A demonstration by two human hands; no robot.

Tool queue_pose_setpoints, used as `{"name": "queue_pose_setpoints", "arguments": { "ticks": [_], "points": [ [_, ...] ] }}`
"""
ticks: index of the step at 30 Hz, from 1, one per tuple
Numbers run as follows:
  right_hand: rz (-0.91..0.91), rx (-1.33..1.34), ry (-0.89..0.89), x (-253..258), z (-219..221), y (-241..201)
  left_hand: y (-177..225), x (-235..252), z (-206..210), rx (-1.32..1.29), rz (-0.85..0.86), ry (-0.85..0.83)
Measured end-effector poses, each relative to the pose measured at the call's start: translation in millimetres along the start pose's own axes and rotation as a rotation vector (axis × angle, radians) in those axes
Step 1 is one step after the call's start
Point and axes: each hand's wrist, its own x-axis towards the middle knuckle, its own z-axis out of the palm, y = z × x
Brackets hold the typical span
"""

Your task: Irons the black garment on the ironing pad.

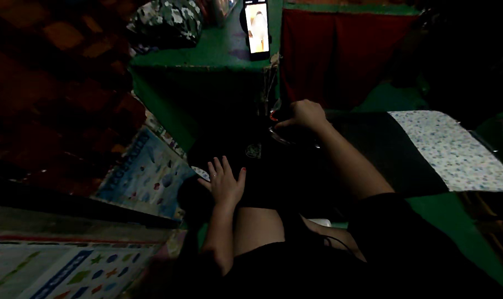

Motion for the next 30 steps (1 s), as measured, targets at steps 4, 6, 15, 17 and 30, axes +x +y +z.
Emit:
{"name": "queue_pose_setpoints", "arguments": {
  "ticks": [4,6,15,17,30],
  "points": [
    [0.097,0.005,0.056,39,1,-3,2,3,-2,0.021,-0.014,-0.035],
    [0.138,0.02,0.093,55,3,-3,2,3,-2,0.024,-0.013,-0.036],
    [0.162,0.0,0.039,70,-6,-1,4,-6,-7,0.051,-0.03,-0.061],
    [0.098,0.012,-0.041,69,-8,6,4,-9,-7,0.047,-0.03,-0.058],
    [-0.157,0.045,-0.23,-15,-2,30,-5,-23,-1,0.014,-0.015,-0.027]
  ]
}}
